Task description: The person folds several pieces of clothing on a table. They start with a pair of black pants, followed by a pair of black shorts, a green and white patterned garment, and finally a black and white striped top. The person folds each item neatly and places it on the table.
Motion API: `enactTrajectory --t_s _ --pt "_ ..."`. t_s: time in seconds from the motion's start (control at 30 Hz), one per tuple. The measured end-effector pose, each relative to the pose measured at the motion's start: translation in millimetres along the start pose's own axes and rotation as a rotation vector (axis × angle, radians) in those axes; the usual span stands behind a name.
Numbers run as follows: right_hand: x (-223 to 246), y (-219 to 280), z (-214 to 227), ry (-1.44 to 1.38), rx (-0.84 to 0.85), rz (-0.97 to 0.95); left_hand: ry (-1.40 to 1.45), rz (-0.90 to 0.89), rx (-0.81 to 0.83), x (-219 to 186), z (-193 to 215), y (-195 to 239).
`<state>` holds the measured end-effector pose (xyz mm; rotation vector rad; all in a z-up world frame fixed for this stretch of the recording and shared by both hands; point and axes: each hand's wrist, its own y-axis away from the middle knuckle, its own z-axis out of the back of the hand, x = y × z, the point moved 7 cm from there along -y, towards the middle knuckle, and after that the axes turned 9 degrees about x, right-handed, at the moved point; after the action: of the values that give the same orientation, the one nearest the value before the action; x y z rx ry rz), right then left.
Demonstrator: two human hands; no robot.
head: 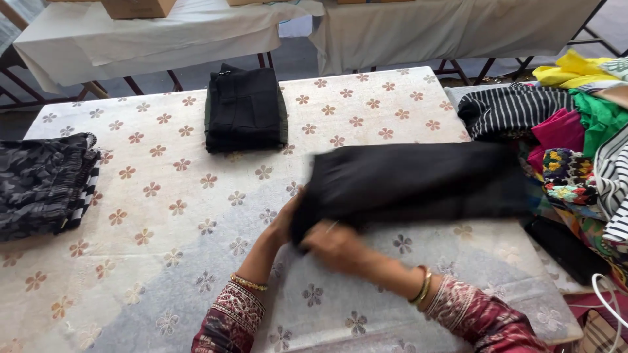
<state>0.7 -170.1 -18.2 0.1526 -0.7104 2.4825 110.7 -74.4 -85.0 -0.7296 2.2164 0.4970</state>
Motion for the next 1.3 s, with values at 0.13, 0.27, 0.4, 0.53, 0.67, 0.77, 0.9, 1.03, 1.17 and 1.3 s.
enactTrajectory --t_s 0.13,0.27,0.4,0.53,0.67,0.77,0.9,1.03,1.17,1.3 --pt "63 -28 9 -0.151 0.186 0.072 -0.755 -0.042 0.066 -17 15 5" --pt "61 -20 19 -0.145 0.203 0.081 -0.630 -0.068 0.107 -48 -36 23" --pt "29 -10 0 -0.267 0.393 -0.171 -0.983 -0.007 0.188 -62 -90 37" --pt "7 13 -44 -0.389 0.408 -0.176 -1.648 -0.055 0.447 -40 -153 48" --pt "55 3 1 -0.447 0.475 -0.004 -1.594 0.125 0.427 -28 -150 48" --pt "84 -9 44 -0.427 0.748 0.038 -1.446 0.060 0.500 -27 -137 47" --pt "89 -2 110 -0.957 1.065 0.093 -1.649 0.286 0.439 -28 -145 57" --pt "-42 8 169 -0.723 0.419 -0.267 -1.746 0.457 0.436 -28 -180 73" --pt "-189 100 195 -0.281 -0.158 -0.595 -1.922 0.283 0.321 -23 -162 70" --pt "-267 171 163 0.101 -0.066 -0.836 -1.817 -0.155 -0.011 -71 -116 67"
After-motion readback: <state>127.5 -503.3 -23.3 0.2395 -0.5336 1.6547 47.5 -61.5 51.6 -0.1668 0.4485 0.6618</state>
